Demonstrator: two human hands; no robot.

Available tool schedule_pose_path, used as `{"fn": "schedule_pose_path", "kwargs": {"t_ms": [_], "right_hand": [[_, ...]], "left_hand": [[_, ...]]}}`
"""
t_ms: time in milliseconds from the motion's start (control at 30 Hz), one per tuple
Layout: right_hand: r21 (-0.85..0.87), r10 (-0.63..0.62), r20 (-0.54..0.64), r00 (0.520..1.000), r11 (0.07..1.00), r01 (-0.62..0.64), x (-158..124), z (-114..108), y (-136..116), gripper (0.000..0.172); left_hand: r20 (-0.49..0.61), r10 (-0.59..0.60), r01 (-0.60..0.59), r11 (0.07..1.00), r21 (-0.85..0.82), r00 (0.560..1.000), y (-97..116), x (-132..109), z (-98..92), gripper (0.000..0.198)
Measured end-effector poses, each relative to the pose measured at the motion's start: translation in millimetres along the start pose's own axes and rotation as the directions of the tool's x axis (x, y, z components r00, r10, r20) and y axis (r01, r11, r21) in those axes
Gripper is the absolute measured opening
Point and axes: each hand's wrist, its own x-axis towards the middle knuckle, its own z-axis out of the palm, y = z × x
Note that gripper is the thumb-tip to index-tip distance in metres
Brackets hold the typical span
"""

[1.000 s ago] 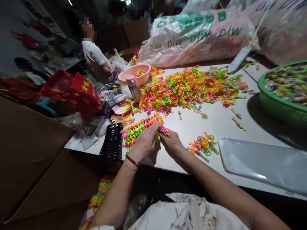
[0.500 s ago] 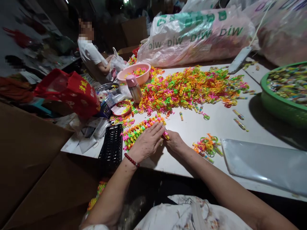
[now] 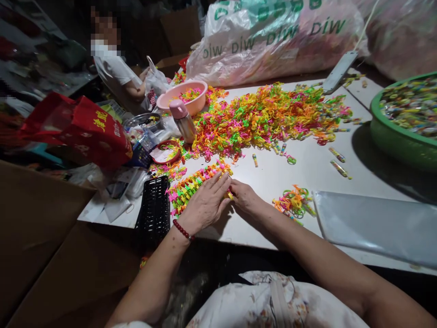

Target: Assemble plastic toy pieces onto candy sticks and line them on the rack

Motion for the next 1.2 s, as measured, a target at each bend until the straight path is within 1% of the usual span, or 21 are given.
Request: {"fn": "schedule_pose_path", "kwargs": {"t_ms": [100,167,233,300,367,400,433,500,567,633,667,733,800,833,867,900,967,1000,1067,1133,1200], "right_hand": [[-0.006,-0.021,0.028,0.999,1.0,0.021,8,1,3,0.018],[-0.029,-0.007,0.038,0.999,1.0,0.008,12,2,3,0.014],[-0.07,0.024,0.041,0.999,0.997,-0.021,11,1,-3,0.011],[-0.109,0.05,0.032,0.998,0.993,-0.046,-1,-7,-14,0.015],[-0.171,0.063,0.013,0.998,0.983,-0.06,-25,-22,-31,0.024],[-0.236,0.069,0.009,0.998,0.97,-0.065,-41,-32,-39,0.027],[-0.333,0.098,-0.015,0.995,0.938,-0.097,-59,-43,-46,0.023],[-0.546,0.143,-0.066,0.987,0.823,-0.156,-95,-65,-54,0.015],[-0.709,0.164,-0.124,0.979,0.676,-0.203,-124,-82,-52,0.019],[-0.789,0.188,-0.155,0.97,0.568,-0.236,-142,-91,-44,0.024],[-0.806,0.203,-0.158,0.966,0.539,-0.245,-146,-93,-41,0.026],[-0.815,0.237,-0.156,0.959,0.517,-0.261,-148,-91,-36,0.028],[-0.798,0.271,-0.177,0.946,0.523,-0.299,-145,-87,-38,0.027],[-0.771,0.286,-0.205,0.936,0.542,-0.334,-143,-85,-40,0.026],[-0.723,0.301,-0.238,0.923,0.579,-0.376,-139,-83,-43,0.024],[-0.652,0.32,-0.266,0.909,0.635,-0.414,-135,-81,-46,0.021],[-0.44,0.379,-0.274,0.884,0.768,-0.466,-122,-76,-51,0.019],[-0.314,0.414,-0.252,0.875,0.82,-0.479,-113,-74,-52,0.018],[-0.09,0.471,-0.168,0.866,0.868,-0.489,-90,-66,-52,0.017],[0.033,0.471,-0.096,0.877,0.882,-0.47,-64,-55,-49,0.013],[0.091,0.403,-0.061,0.913,0.913,-0.397,-39,-43,-43,0.013]], "left_hand": [[0.014,0.001,-0.001,1.0,0.021,1.0,0,2,1.6,0.052],[0.007,0.004,-0.004,0.999,0.032,1.0,0,3,3.1,0.054],[0.0,0.013,-0.013,0.999,0.037,1.0,0,2,4.4,0.056],[-0.005,0.023,-0.023,0.999,0.04,1.0,-1,1,5.3,0.059],[-0.017,0.029,-0.028,0.999,0.046,0.999,-1,-1,5.5,0.061],[-0.024,0.034,-0.033,0.998,0.047,0.999,-1,-1,5.1,0.063],[-0.028,0.041,-0.039,0.998,0.048,0.999,-1,-2,4.2,0.064],[-0.018,0.059,-0.058,0.997,0.052,0.998,1,-2,1.4,0.064],[0.008,0.072,-0.073,0.996,0.052,0.997,2,-2,-1.6,0.061],[0.029,0.072,-0.073,0.996,0.042,0.997,3,-1,-3.3,0.057],[0.033,0.066,-0.067,0.997,0.032,0.997,3,-1,-3.4,0.056],[0.029,0.051,-0.052,0.999,0.014,0.998,2,-1,-2.8,0.055],[0.029,0.044,-0.044,0.999,0.0,0.999,2,-1,-2.1,0.053],[0.031,0.044,-0.043,0.999,-0.005,0.999,2,-2,-2.1,0.053],[0.031,0.044,-0.044,0.999,-0.011,0.999,2,-2,-2.3,0.054],[0.028,0.043,-0.042,0.999,-0.018,0.999,2,-2,-2.8,0.056],[0.012,0.028,-0.028,0.999,-0.039,1.0,3,-2,-4.2,0.059],[0.003,0.017,-0.017,0.998,-0.053,1.0,4,-2,-4.9,0.059],[-0.012,0.006,-0.007,0.996,-0.084,1.0,4,-1,-6.1,0.057],[-0.022,0.018,-0.02,0.994,-0.112,1.0,5,-1,-6.8,0.052],[-0.032,0.029,-0.033,0.991,-0.13,0.999,4,-1,-7.1,0.05]]}}
